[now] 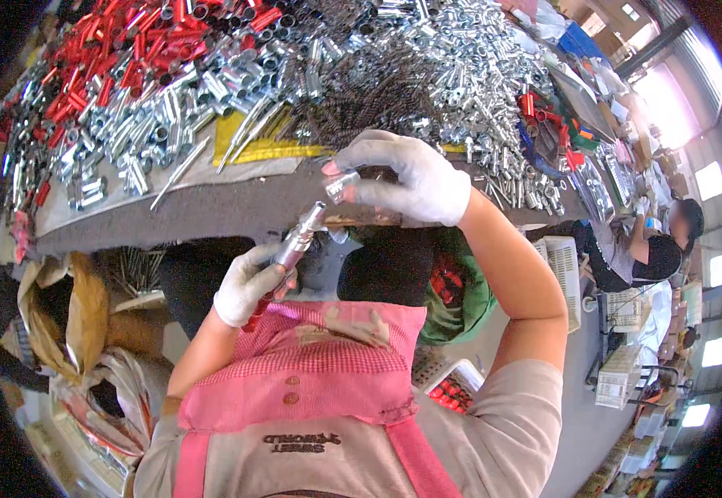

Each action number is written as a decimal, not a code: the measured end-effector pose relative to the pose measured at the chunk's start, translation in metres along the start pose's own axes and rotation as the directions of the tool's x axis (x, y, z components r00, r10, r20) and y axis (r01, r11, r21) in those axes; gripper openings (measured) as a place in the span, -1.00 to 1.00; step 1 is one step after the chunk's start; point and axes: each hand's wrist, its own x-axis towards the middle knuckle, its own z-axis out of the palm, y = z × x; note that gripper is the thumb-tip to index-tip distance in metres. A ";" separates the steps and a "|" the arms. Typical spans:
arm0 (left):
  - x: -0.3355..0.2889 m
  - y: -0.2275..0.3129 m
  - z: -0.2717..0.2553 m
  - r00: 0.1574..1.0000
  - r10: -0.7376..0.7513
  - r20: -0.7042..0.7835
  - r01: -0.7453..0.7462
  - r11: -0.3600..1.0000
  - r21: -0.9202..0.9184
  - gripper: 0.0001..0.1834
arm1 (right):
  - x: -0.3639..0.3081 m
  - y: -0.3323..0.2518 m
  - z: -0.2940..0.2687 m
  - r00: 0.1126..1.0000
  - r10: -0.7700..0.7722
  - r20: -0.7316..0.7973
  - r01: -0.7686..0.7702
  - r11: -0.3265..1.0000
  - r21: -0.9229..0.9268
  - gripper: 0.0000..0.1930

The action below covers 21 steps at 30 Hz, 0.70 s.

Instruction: Assembling hand tool components by inserting springs and metal pins into a red tool body at a factory workbench.

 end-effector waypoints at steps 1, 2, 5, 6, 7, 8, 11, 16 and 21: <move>-0.003 -0.003 -0.001 1.000 -0.003 0.018 0.003 1.000 0.015 -0.76 | 0.000 -0.008 0.006 1.000 -0.005 0.031 0.005 1.000 -0.013 -0.71; -0.007 -0.005 -0.002 0.999 -0.007 0.035 0.006 1.000 0.029 -0.76 | 0.000 -0.017 0.012 0.998 -0.010 0.062 0.011 1.000 -0.026 -0.72; -0.013 -0.004 -0.002 0.996 -0.023 0.087 0.017 0.997 0.069 -0.76 | -0.005 -0.021 0.036 0.956 -0.178 0.233 0.170 0.984 0.056 -0.72; -0.015 -0.004 -0.003 0.993 -0.023 0.117 0.014 0.997 0.071 -0.71 | -0.007 -0.026 0.042 0.948 -0.194 0.252 0.184 0.981 0.061 -0.72; -0.017 -0.006 -0.004 0.993 -0.025 0.114 0.018 0.998 0.067 -0.71 | -0.009 -0.029 0.045 0.947 -0.194 0.255 0.183 0.981 0.066 -0.72; -0.019 -0.009 -0.004 0.996 -0.009 0.094 0.001 0.997 0.082 -0.67 | -0.010 -0.031 0.048 0.950 -0.169 0.262 0.166 0.986 0.031 -0.69; -0.025 -0.012 -0.001 0.998 0.023 0.053 -0.030 0.989 0.143 -0.63 | -0.014 -0.048 0.054 0.956 0.202 0.212 -0.196 0.979 -0.047 -0.64; -0.026 -0.017 0.001 0.998 0.046 0.035 -0.053 0.962 0.268 -0.64 | -0.023 -0.040 0.065 0.989 0.106 0.103 -0.116 0.988 0.097 -0.38; -0.024 -0.025 0.002 0.992 0.115 0.055 -0.126 0.940 0.316 -0.63 | -0.030 -0.039 0.068 0.942 0.331 0.053 -0.311 0.922 -0.229 -0.35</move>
